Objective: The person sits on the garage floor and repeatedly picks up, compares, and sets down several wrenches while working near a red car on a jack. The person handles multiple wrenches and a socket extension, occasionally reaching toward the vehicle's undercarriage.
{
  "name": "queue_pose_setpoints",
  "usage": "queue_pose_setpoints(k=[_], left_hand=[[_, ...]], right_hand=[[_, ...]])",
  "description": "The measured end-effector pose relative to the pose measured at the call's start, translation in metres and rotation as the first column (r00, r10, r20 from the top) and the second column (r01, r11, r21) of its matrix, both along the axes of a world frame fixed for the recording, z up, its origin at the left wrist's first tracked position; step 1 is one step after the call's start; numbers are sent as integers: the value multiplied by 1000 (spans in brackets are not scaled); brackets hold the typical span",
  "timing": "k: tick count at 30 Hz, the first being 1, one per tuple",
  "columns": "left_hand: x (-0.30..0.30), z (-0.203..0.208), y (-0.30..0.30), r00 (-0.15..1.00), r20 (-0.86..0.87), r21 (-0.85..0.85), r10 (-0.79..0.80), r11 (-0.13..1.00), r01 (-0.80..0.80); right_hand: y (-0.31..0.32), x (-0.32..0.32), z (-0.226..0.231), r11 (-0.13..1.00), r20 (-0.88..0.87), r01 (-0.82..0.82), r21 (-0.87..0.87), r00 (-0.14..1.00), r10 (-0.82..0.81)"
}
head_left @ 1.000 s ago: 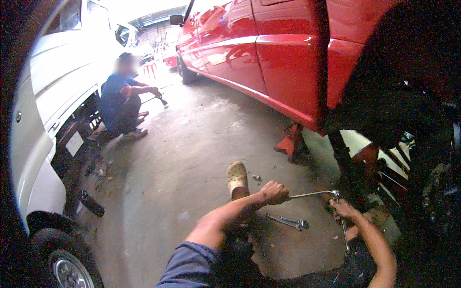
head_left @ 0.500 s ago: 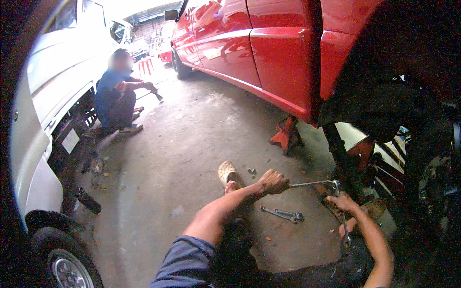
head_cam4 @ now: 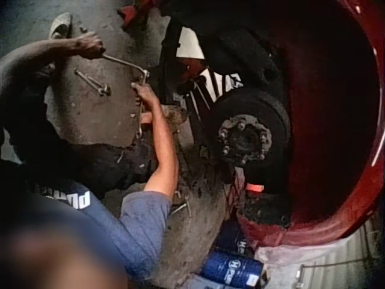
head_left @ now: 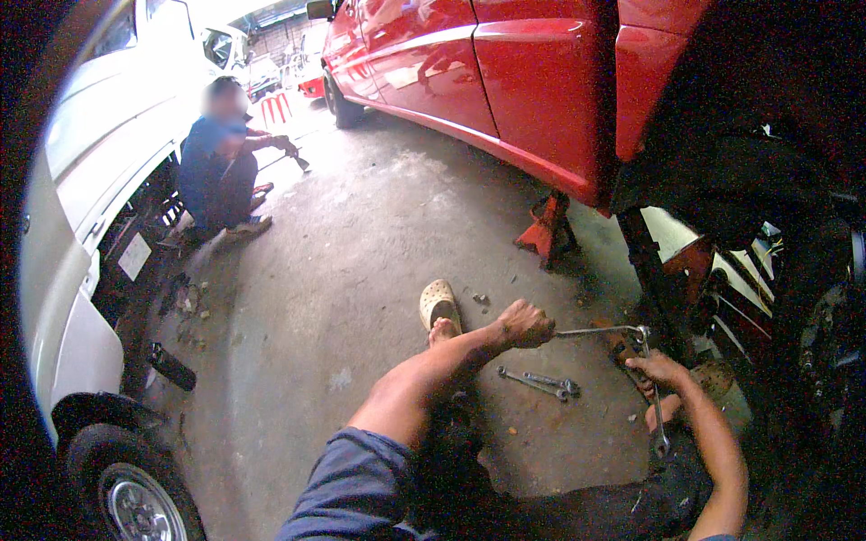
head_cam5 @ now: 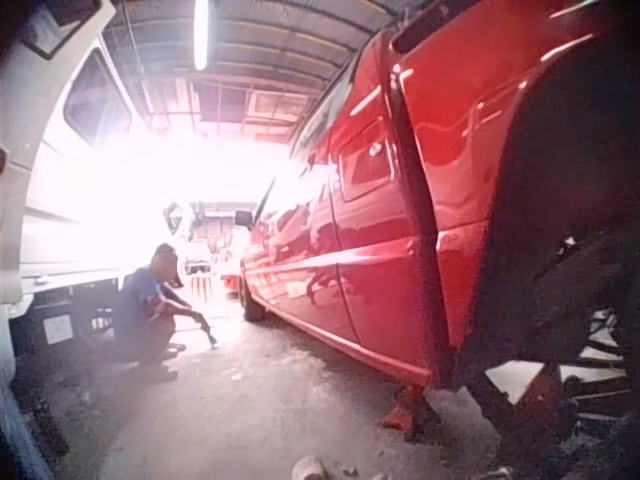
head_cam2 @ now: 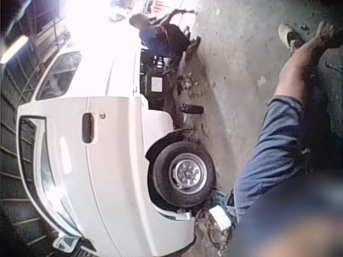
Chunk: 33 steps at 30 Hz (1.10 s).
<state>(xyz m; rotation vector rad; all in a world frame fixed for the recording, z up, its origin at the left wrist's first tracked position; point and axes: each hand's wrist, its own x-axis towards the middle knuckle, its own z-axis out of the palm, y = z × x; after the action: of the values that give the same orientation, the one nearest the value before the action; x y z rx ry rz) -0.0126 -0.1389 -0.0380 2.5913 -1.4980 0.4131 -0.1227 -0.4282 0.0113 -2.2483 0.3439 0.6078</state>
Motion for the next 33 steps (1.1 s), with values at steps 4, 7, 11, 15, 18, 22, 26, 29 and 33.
queue_pose_setpoints(k=[4,7,11,15,18,22,26,29,33], left_hand=[[-2,4,1,1000,13,-12,20,1000,-20],[-2,3,2,1000,-1,7,26,1000,-26],[-1,-1,2,999,-39,-28,-3,1000,2],[-1,-2,2,1000,9,-73,-27,997,27],[-2,-1,3,999,-13,-52,-50,997,50],[-4,2,3,997,-51,-6,-57,998,56],[-15,4,-3,988,-153,70,-14,997,25],[-32,6,-20,987,-159,-29,-34,999,29],[-49,10,-35,976,-192,61,-98,992,112]], right_hand=[[4,-1,7,997,-15,-61,52,998,62],[4,-1,6,992,-33,-26,121,999,30],[3,-1,2,996,-5,-31,87,999,31],[2,-3,3,996,-57,-5,94,998,11],[4,-4,7,992,-74,18,127,997,-9],[7,-7,10,992,-75,19,125,997,-10],[-1,-9,-2,998,-12,-22,53,1000,23],[-17,-4,-21,999,-57,-31,12,998,32],[-39,12,-49,975,0,-121,-188,992,123]])
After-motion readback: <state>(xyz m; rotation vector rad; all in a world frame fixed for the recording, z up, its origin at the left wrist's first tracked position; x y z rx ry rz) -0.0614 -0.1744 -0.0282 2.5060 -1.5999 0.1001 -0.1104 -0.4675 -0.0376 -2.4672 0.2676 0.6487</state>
